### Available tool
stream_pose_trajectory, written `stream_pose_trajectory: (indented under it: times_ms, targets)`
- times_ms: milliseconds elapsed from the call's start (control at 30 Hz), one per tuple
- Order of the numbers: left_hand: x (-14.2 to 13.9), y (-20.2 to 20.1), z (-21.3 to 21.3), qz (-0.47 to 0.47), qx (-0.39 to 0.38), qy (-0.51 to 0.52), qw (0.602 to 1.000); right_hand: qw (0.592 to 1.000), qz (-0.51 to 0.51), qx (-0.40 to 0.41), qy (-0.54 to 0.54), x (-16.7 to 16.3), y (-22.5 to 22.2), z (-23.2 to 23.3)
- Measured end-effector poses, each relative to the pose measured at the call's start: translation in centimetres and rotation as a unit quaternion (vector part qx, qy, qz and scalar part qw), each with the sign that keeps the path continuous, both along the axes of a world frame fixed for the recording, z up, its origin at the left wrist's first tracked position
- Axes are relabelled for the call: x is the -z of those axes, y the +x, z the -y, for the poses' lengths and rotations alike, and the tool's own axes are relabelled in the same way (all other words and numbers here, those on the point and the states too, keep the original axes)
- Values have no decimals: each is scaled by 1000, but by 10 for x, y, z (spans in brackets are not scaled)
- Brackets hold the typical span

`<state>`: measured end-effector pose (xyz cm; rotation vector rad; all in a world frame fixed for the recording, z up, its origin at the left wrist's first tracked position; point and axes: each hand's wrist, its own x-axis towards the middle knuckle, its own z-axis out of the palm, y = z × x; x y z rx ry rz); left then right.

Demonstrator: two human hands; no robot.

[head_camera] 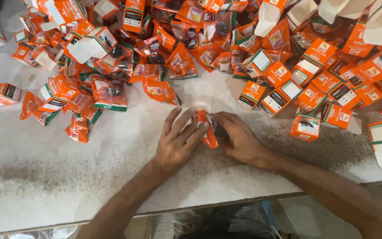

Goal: The person picks small plastic-wrapped items from a pile on the table, places each item into a small orange cardboard carton, and folds the carton flaps closed, setting the packed carton back onto the table with the others.

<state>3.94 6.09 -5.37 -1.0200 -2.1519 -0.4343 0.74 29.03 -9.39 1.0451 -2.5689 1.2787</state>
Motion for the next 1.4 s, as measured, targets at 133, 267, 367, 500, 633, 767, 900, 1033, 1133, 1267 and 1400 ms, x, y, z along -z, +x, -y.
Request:
stream_pose_trajectory:
  times_ms: [133,267,367,500,633,767,900,1033,1133,1267,1400]
  targets:
    - [3,-1,-9,77,-46,25,996,1000,0,16,8,6,1,7]
    - [25,-3,-19,168,-115,165,965,1000,-21,19,6,14,3,17]
    - [42,-14,-20,311,-102,290,899,1000,-20,13,11,19,2,20]
    - [60,-34,-15,530,-61,409,741,1000,-7,17,5,25,4,18]
    - [76,-38,-21,512,-22,402,759,993,64,26,-95,33,15,17]
    - [80,-35,-36,541,-9,424,726,998,-64,17,-24,34,13,3]
    - [69,-41,-26,648,67,471,595,992,-121,7,28,27,4,-8]
    - [65,-49,-9,680,102,500,526,991,-117,17,68,19,8,-10]
    - [69,-53,-13,653,60,431,620,992,-125,10,35,16,10,-7]
    - [69,-42,-22,488,13,315,814,995,-102,7,14,23,9,-2]
    - [60,-19,-17,275,83,215,933,994,-101,8,-33,37,7,-3]
